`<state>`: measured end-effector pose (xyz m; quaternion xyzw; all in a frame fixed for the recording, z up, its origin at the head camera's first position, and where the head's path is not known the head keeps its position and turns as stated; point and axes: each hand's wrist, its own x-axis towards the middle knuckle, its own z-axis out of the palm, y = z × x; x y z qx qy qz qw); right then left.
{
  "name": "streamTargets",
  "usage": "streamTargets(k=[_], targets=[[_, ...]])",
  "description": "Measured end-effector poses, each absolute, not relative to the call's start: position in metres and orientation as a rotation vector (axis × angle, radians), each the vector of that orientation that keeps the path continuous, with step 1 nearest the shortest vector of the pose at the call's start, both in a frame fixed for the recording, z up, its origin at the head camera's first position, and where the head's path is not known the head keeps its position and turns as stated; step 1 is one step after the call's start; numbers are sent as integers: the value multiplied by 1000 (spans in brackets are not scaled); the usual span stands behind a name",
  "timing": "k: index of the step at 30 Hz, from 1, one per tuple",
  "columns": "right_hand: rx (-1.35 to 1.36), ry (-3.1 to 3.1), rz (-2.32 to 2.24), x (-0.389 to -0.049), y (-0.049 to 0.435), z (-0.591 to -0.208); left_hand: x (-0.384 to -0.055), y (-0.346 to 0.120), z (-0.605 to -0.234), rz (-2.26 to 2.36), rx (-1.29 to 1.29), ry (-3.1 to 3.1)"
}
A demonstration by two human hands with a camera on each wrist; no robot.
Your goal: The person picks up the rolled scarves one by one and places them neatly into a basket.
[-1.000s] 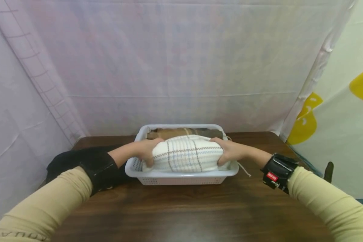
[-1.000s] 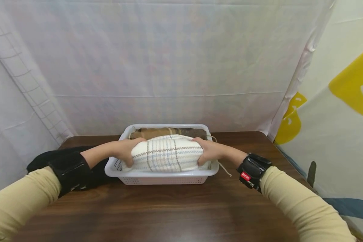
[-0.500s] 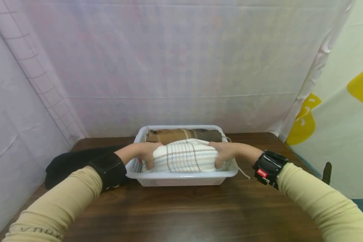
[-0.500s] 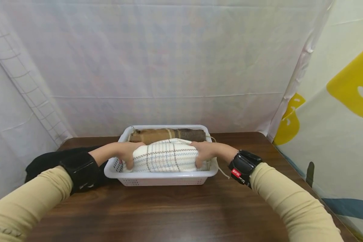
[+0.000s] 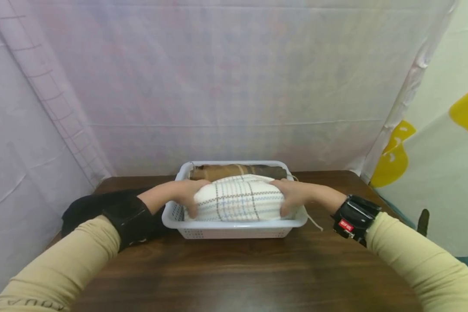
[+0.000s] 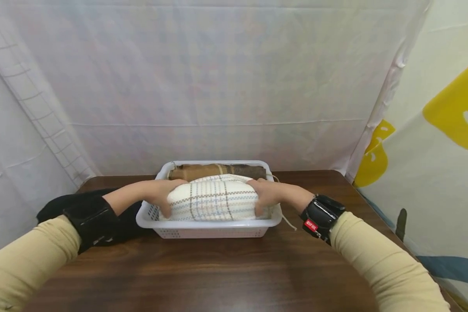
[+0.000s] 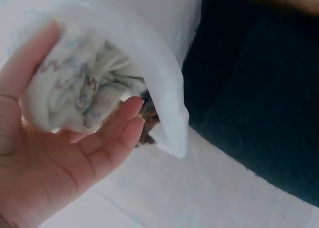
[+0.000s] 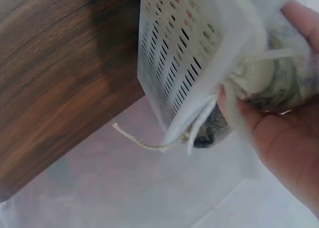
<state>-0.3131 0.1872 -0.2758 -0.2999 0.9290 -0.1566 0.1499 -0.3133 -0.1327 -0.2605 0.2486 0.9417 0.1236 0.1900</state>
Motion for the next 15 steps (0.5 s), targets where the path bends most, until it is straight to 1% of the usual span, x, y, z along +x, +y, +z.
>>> streamTargets(k=[5, 10, 15], targets=[[-886, 2728, -469, -297, 202, -267, -307, -153, -244, 363, 699, 2666], [-931, 2823, -465, -286, 229, -256, -308, -187, -229, 444, 640, 2764], [-902, 2926, -448, -280, 260, -258, -314, -224, -228, 399, 556, 2887]])
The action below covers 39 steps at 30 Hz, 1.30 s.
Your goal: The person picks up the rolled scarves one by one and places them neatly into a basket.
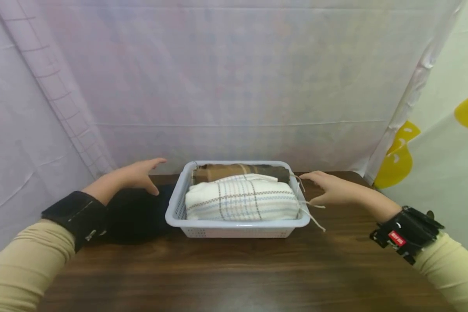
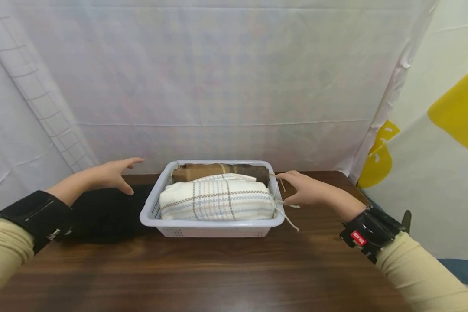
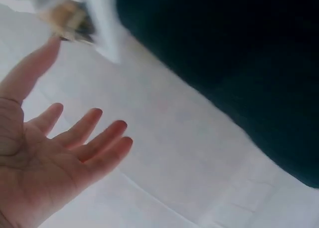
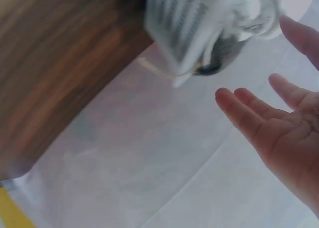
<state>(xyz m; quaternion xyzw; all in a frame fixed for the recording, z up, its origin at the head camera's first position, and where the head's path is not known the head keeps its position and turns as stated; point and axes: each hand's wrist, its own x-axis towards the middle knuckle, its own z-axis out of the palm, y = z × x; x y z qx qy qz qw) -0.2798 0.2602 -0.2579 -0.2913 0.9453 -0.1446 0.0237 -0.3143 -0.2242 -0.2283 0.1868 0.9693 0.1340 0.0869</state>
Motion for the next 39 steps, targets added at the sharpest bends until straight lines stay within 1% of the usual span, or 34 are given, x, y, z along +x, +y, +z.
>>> streamTargets(k=[4, 8, 13, 18, 22, 29, 34, 39], targets=[[-924, 2969, -397, -278, 283, -268, -319, -252, -243, 223, 486, 2912], [-879, 2938, -415, -276, 300, -279, -324, -272, -265, 149, 420, 2872], [-811, 2897, -435, -274, 313, -289, -331, -277, -287, 61, 381, 2881], [-819, 2909, -390, -275, 320, -299, -336, -275, -300, 6, 303, 2856], [-840, 2910, -377, -275, 323, -303, -339, -273, -307, 34, 267, 2842], [-839, 2891, -404, -272, 325, -301, -338, -269, -307, 76, 265, 2837], [-869, 2890, -409, -273, 325, -301, -341, -270, -311, 81, 216, 2838], [-932, 2895, -402, -272, 324, -303, -339, -274, -315, 92, 274, 2859]])
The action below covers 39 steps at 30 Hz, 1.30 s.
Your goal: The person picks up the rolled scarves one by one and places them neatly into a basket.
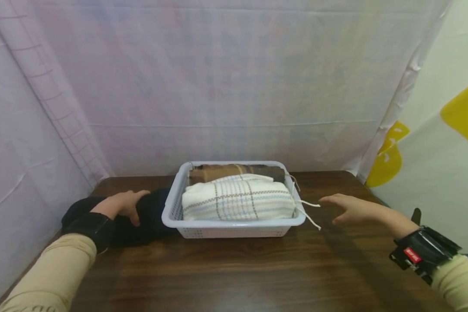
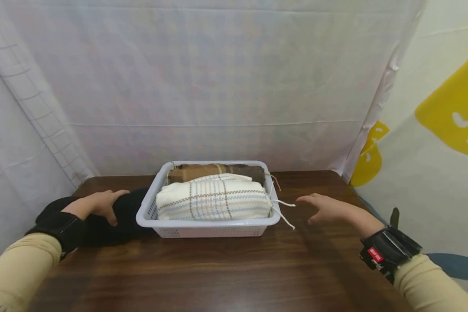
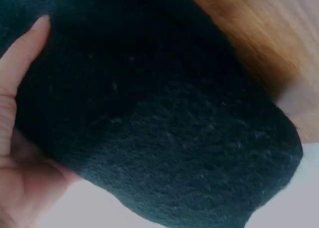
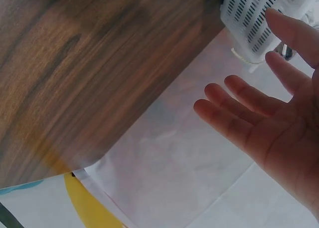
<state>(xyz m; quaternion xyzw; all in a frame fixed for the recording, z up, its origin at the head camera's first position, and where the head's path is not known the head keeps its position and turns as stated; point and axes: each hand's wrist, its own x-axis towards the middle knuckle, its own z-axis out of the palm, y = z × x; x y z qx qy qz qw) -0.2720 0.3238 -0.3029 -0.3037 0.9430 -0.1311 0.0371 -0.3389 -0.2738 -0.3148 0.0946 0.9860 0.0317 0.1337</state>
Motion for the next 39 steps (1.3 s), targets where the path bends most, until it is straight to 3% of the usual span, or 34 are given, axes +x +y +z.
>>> streamTargets(k=[23, 39], targets=[[-946, 2884, -400, -276, 327, -307, -261, -287, -316, 113, 532, 2754], [-918, 2842, -437, -273, 327, -311, -213, -252, -328, 127, 865, 2726]])
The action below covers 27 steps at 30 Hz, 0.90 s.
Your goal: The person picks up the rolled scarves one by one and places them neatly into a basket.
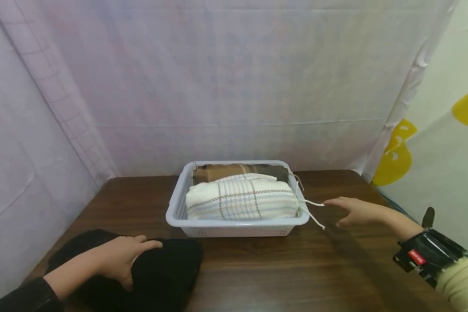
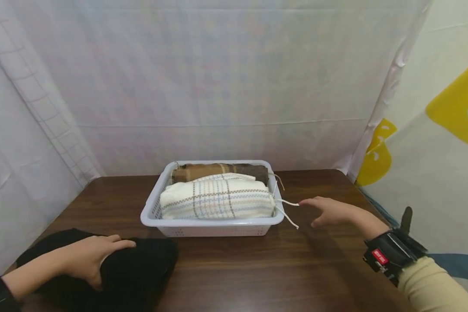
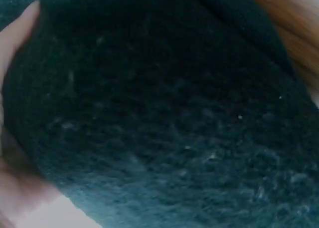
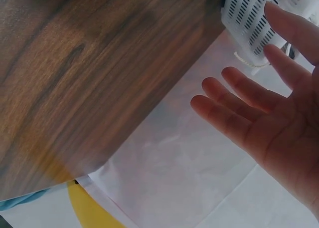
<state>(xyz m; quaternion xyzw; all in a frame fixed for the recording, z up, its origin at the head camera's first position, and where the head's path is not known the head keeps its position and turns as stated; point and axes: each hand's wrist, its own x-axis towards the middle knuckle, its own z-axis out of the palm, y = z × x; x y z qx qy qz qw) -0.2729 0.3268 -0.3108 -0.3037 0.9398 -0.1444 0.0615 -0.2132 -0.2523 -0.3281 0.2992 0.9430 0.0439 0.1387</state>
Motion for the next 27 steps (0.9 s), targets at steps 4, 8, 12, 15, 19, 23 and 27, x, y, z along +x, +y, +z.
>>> streamTargets(k=[4, 8, 12, 15, 19, 23, 27], targets=[[-886, 2808, -427, -271, 328, -312, -211, -232, -331, 123, 924, 2746], [-844, 2747, -406, -268, 325, -312, -208, -205, -331, 99, 894, 2750], [-830, 2709, -380, -264, 319, -310, -206, -174, -327, 18, 839, 2754], [-826, 2692, -379, -262, 314, -308, -207, -152, -324, -68, 844, 2754], [-794, 2665, -395, -262, 312, -306, -210, -123, -324, -165, 860, 2739], [-770, 2642, -400, -261, 312, -305, -214, -96, -325, -215, 859, 2718], [-718, 2619, -391, -257, 310, -301, -216, -69, -327, -242, 844, 2705]])
